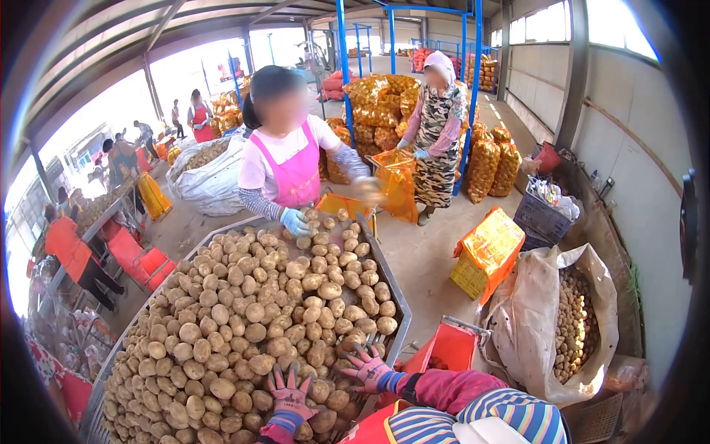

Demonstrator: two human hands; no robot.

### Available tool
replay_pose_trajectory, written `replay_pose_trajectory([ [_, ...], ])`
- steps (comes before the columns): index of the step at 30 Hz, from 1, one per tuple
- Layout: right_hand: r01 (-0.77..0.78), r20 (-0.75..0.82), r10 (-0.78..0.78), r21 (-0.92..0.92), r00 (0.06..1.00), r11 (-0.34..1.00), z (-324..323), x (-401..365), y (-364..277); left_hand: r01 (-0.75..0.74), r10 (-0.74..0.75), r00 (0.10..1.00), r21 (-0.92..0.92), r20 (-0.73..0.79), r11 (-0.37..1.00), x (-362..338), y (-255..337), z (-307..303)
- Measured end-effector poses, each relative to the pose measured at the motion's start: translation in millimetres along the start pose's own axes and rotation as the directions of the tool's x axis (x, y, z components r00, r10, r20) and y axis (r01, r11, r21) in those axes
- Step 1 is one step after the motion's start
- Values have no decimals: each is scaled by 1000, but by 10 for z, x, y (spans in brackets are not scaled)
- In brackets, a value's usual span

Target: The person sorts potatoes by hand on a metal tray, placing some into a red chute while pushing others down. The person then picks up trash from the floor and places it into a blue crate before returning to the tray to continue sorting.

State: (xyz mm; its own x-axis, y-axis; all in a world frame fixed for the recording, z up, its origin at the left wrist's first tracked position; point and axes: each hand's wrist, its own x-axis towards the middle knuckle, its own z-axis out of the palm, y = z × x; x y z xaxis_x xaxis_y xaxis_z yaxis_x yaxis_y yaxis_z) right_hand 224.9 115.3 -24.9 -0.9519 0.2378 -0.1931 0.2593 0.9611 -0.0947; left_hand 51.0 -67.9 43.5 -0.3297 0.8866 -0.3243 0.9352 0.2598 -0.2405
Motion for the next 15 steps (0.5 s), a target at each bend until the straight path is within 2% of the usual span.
replay_pose_trajectory([
  [4, -8, -9, 8, 29, 1000, 1000, -23, 24, 5, -6, 4, 1000, -66, -26, 998, 72, -23, 46],
  [6, -4, 17, 4, 19, 1000, 1000, -44, 107, 48, -20, 1, 991, -146, -132, 989, 139, -39, 170],
  [7, -9, 1, 9, 52, 1000, 999, -17, 184, 95, -31, -5, 982, -182, -191, 983, 153, -37, 212],
  [8, -9, -1, 9, 93, 1000, 996, 46, 253, 124, -28, -11, 987, -236, -160, 971, 174, -56, 220],
  [10, -1, -87, 7, 61, 996, 998, 129, 402, 179, -37, -19, 977, -260, -211, 965, 189, -52, 263],
  [14, -24, -155, 39, 92, 987, 995, 70, 570, 289, -26, 4, 994, -200, -110, 979, 164, -58, 114],
  [15, -30, -111, 40, 91, 993, 995, -67, 557, 289, -18, 2, 996, -187, -86, 982, 163, -51, 76],
])
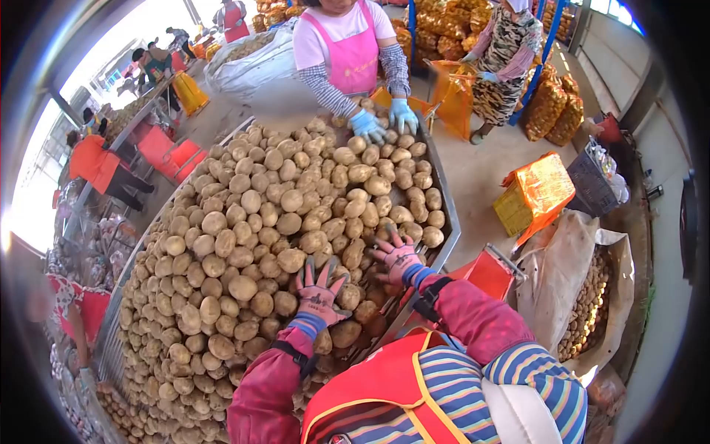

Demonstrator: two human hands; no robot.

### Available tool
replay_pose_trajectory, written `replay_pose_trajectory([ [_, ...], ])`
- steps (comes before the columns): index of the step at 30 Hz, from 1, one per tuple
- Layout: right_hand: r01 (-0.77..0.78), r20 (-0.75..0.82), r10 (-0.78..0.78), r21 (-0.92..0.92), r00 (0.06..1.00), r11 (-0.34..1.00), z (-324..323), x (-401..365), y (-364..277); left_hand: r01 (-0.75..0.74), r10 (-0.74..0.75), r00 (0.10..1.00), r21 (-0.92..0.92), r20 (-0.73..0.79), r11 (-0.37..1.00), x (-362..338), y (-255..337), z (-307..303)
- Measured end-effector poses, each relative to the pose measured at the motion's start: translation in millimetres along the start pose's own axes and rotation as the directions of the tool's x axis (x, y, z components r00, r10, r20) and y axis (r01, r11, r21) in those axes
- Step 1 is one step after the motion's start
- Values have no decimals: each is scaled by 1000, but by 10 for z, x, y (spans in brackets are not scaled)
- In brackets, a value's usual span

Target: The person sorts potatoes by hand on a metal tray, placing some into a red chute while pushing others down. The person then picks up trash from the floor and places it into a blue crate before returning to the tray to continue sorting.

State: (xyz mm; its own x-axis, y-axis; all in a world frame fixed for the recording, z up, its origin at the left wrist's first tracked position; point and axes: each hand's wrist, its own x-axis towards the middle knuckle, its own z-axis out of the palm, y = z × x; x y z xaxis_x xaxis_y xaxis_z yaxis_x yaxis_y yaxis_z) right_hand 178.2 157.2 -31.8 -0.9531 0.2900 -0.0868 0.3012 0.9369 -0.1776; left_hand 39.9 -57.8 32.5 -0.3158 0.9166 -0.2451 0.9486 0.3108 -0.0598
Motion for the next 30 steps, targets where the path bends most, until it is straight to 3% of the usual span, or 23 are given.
replay_pose_trajectory([
  [1, -10, -48, 13, 51, 999, 999, -7, 0, 14, 5, -5, 1000, 6, 10, 1000, -2, 16, -74],
  [3, -108, -137, 119, 87, 983, 990, -28, -81, 15, 40, -38, 984, -9, 174, 999, 21, 47, -199],
  [5, -286, 91, 278, 89, 956, 954, 48, -179, 43, 59, -56, 981, -13, 184, 998, 48, 56, -179],
  [9, -300, 156, 284, 89, 946, 950, 48, -134, 39, -15, 20, 994, -54, 106, 998, 210, 48, -132],
  [11, -311, 191, 288, 106, 939, 944, -40, -65, 59, -124, 125, 992, 85, -5, 989, 466, 71, 59],
  [13, -285, 207, 275, 23, 939, 958, -189, -9, 74, -115, 125, 982, -77, 144, 990, 771, 165, -121],
  [15, -258, 228, 249, 11, 941, 966, -206, 57, 249, -217, 203, 960, 53, 191, 975, 955, 258, -249],
  [19, -239, 197, 236, -12, 951, 971, -171, 230, 583, -193, 187, 952, -1, 241, 981, 1194, 390, -170],
  [25, -245, 398, 249, -60, 883, 968, -401, 693, 974, -127, 127, 986, -10, 112, 992, 1514, 580, 110],
  [27, -274, 257, 257, 35, 932, 961, -349, 794, 1224, -73, 77, 996, -85, 47, 994, 1646, 584, 183],
  [29, -410, 314, 370, 69, 874, 910, -576, 953, 1282, -33, 42, 996, -116, 74, 993, 1741, 621, 124],
  [30, -354, 266, 339, 8, 902, 935, -613, 1042, 1309, 2, 14, 994, -145, 110, 989, 1770, 632, 93],
])
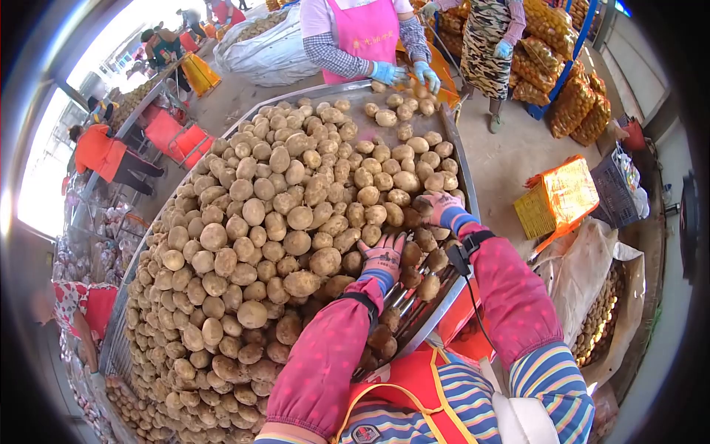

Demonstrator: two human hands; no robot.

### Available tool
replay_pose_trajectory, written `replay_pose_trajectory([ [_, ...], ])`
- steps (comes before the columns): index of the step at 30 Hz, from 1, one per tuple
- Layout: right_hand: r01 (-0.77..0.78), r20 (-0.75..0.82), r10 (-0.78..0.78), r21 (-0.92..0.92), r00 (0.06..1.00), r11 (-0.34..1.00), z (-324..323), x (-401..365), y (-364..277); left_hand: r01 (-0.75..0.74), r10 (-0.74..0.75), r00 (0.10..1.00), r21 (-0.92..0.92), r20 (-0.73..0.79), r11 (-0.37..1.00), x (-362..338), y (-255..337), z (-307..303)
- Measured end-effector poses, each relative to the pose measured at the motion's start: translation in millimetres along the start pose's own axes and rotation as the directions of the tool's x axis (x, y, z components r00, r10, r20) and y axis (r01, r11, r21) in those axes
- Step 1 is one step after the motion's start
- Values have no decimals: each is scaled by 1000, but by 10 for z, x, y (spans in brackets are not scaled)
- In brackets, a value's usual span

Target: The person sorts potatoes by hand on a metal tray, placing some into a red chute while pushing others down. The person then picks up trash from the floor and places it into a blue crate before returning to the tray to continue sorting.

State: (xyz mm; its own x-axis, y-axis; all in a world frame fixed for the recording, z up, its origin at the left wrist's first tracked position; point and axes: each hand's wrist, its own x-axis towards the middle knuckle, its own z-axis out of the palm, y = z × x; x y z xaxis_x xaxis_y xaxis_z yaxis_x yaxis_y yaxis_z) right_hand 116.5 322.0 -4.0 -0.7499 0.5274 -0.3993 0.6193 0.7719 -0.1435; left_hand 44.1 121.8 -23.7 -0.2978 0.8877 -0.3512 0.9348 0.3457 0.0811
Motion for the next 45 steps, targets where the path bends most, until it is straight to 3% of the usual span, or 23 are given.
replay_pose_trajectory([
  [3, 119, -200, -112, 22, 973, 993, -230, 70, -229, 19, -16, 997, -41, 75, 999, -119, 8, -71],
  [5, 205, -137, -205, -14, 969, 979, -282, -1, -501, -73, 74, 996, -33, 41, 997, -384, 3, -101],
  [7, 368, -113, -375, -79, 920, 926, -16, 83, -681, -135, 132, 991, -98, -35, 986, -674, -152, -82],
  [9, 354, -125, -345, 55, 930, 934, 202, 188, -781, -174, 159, 934, -21, -319, 984, -1076, -283, -366],
  [13, 407, -270, -323, 366, 907, 837, 310, 186, -699, 273, -229, 902, 75, -366, 959, -1456, -726, -440],
  [17, 394, -379, -251, 369, 891, 842, 359, 33, -743, 215, -188, 925, 47, -331, 975, -1482, -941, -246],
  [18, 528, -389, -358, 663, 849, 532, 320, -74, -775, 222, -194, 919, 43, -343, 974, -1459, -924, -244],
  [19, 531, -436, -436, 839, 787, 120, 287, -194, -814, 223, -198, 919, 35, -341, 974, -1431, -930, -233],
  [20, 424, -433, -504, 895, 747, -140, 260, -316, -888, 229, -233, 916, -50, -327, 972, -1387, -951, -225],
  [23, 361, -398, -554, 915, 731, -181, 249, -595, -1004, 184, -261, 887, -226, -382, 957, -1404, -962, -234],
  [24, 322, -366, -587, 929, 722, -183, 210, -704, -1036, 61, -267, 822, -388, -503, 920, -1419, -934, -215],
  [25, 320, -366, -589, 929, 720, -186, 252, -769, -1078, -84, -295, 739, -517, -606, 852, -1439, -893, -185],
  [26, 330, -371, -601, 926, 708, -182, 304, -845, -1120, -150, -333, 741, -627, -583, 764, -1502, -780, -119],
  [27, 341, -375, -613, 923, 695, -178, 358, -924, -1157, -333, -364, 775, -823, -517, 460, -1551, -575, -188],
  [28, 298, -302, -651, 947, 696, -121, 410, -1004, -1188, -352, -394, 850, -933, -350, 72, -1502, -438, -36],
  [29, 447, -387, -648, 891, 657, -79, 453, -1078, -1266, -339, -373, 887, -932, -271, -129, -1534, -404, 96],
  [32, 435, -417, -653, 888, 632, -147, 480, -1396, -1513, -116, -146, 989, -663, -10, -740, -1799, -223, -81],
  [34, 120, -273, -639, 954, 719, -273, 582, -1551, -1627, -85, -119, 993, -659, 8, -747, -1925, -231, -60],
  [36, 59, -256, -590, 941, 766, -332, 624, -1649, -1756, -58, -97, 995, -653, 23, -755, -2011, -226, -33],
  [38, -28, -184, -503, 923, 845, -384, 565, -1731, -1892, -70, -212, 972, -742, 99, -667, -2089, -209, -1],
  [41, -194, -220, -674, 855, 706, -482, 622, -1678, -2020, -71, -372, 909, -811, 186, -581, -2202, -263, 228],
  [43, -126, -190, -599, 887, 778, -444, 641, -1644, -2061, -151, -466, 878, -856, 114, -494, -2300, -250, 204],
  [45, 208, -231, -602, 972, 765, -109, 861, -1358, -2028, -241, -504, 864, -869, 11, -432, -2398, -252, 170],
])
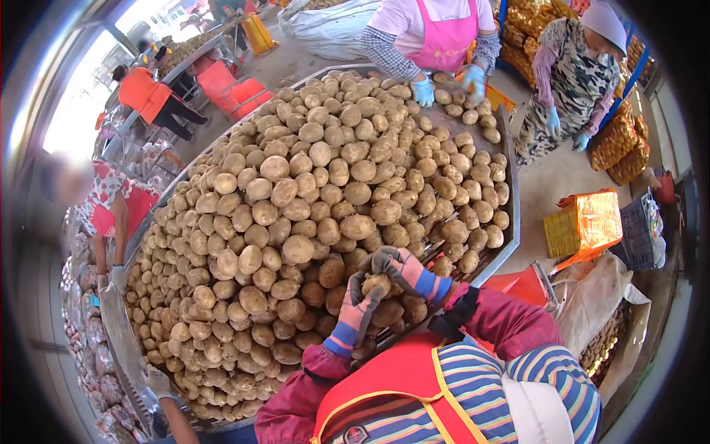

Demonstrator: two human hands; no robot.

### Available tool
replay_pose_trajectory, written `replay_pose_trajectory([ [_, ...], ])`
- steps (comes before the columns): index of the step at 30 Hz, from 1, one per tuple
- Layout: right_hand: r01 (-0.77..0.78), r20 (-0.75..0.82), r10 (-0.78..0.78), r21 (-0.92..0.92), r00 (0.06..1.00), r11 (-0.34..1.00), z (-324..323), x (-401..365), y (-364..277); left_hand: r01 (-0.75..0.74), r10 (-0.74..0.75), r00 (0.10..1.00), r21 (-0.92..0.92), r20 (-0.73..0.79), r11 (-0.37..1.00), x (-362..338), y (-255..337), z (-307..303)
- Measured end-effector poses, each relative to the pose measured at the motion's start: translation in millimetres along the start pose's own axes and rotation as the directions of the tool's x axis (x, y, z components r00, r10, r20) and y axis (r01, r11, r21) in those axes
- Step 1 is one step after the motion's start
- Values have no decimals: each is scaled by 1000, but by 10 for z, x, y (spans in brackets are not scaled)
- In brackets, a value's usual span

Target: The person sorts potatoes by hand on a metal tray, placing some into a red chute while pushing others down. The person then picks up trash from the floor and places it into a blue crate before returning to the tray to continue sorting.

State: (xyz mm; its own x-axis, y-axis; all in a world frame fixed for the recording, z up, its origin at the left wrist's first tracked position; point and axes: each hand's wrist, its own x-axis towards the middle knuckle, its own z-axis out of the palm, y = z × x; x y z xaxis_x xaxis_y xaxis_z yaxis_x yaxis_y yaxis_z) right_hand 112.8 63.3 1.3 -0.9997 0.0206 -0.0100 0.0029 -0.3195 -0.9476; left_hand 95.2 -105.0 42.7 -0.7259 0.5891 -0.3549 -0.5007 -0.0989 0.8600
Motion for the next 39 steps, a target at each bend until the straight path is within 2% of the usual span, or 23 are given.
replay_pose_trajectory([
  [1, 86, -246, -159, -285, 956, 955, -13, 95, 69, -170, 164, 985, 127, 52, 977, -37, 44, -50],
  [2, 200, -171, -211, -79, 962, 977, -200, 208, 61, -336, 315, 941, 241, 123, 910, -76, 92, -98],
  [3, 233, -179, -281, -246, 943, 941, -344, 341, -221, -427, 424, 901, 379, 96, 821, -114, 142, -128],
  [4, 185, -463, -356, -375, 812, 908, -687, 632, 231, -428, 426, 900, 379, 95, 820, -110, 201, -210],
  [5, 59, -604, -201, -247, 771, 967, -609, 713, -248, -499, 550, 809, 740, 209, 452, -101, 280, -312],
  [6, -170, -609, -346, -630, 714, 757, -653, 799, -487, -435, 587, 718, 900, 374, -41, -90, 340, -384],
  [7, -196, -563, -310, -664, 766, 722, -1012, 1066, -183, -394, 486, 795, 918, 363, -42, -46, 279, -480],
  [8, -189, -560, -315, -666, 766, 722, -1012, 1184, -247, -393, 491, 792, 918, 364, -48, -25, 217, -523],
  [10, -682, -728, -54, -664, 684, 307, -899, 1397, -367, -396, 457, 750, 878, 478, -267, 0, 97, -544],
  [11, -719, -728, 87, -640, 680, 271, -892, 1491, -369, -383, 458, 765, 891, 453, -242, 24, 54, -558],
  [15, -719, -735, 45, -645, 676, 260, -933, 1518, -279, -404, 447, 767, 888, 459, -219, 56, 27, -635],
  [17, -508, -622, -25, -662, 783, 551, -1139, 1415, -83, -396, 432, 769, 882, 471, -257, 59, -16, -670],
  [18, -513, -626, -26, -661, 779, 547, -1214, 1313, -94, -402, 431, 768, 880, 474, -253, 63, -24, -674],
  [19, -196, -436, -93, -572, 895, 796, -1287, 1196, -98, -392, 425, 773, 881, 471, -264, 61, -28, -683],
  [20, 132, -256, -232, -354, 938, 926, -1330, 1104, -87, -383, 417, 778, 881, 470, -278, 58, -31, -695],
  [21, 221, -192, -270, -242, 943, 945, -1262, 963, -260, -384, 415, 775, 877, 477, -289, 57, -40, -703],
  [22, 220, -204, -273, -246, 940, 944, -1244, 857, -321, -396, 409, 772, 871, 487, -289, 62, -42, -707],
  [24, 283, -130, -287, -44, 949, 958, -1221, 622, -399, -388, 422, 770, 876, 479, -287, 64, -52, -702],
  [26, 286, -134, -289, -39, 948, 957, -1097, 393, -556, -386, 441, 754, 872, 487, -302, 74, -90, -694],
  [28, 213, -195, -177, 178, 965, 961, -966, 244, -669, -367, 466, 734, 866, 493, -339, 85, -88, -699],
  [30, 249, -223, -213, 146, 951, 957, -907, 187, -678, -370, 463, 734, 864, 497, -341, 83, -75, -696],
  [32, 224, -214, -126, 535, 969, 814, -871, 124, -690, -378, 458, 735, 863, 500, -337, 71, -75, -680],
  [39, 284, -232, -166, 731, 959, 620, -688, -42, -744, -378, 428, 735, 842, 526, -385, 60, -55, -685],
])
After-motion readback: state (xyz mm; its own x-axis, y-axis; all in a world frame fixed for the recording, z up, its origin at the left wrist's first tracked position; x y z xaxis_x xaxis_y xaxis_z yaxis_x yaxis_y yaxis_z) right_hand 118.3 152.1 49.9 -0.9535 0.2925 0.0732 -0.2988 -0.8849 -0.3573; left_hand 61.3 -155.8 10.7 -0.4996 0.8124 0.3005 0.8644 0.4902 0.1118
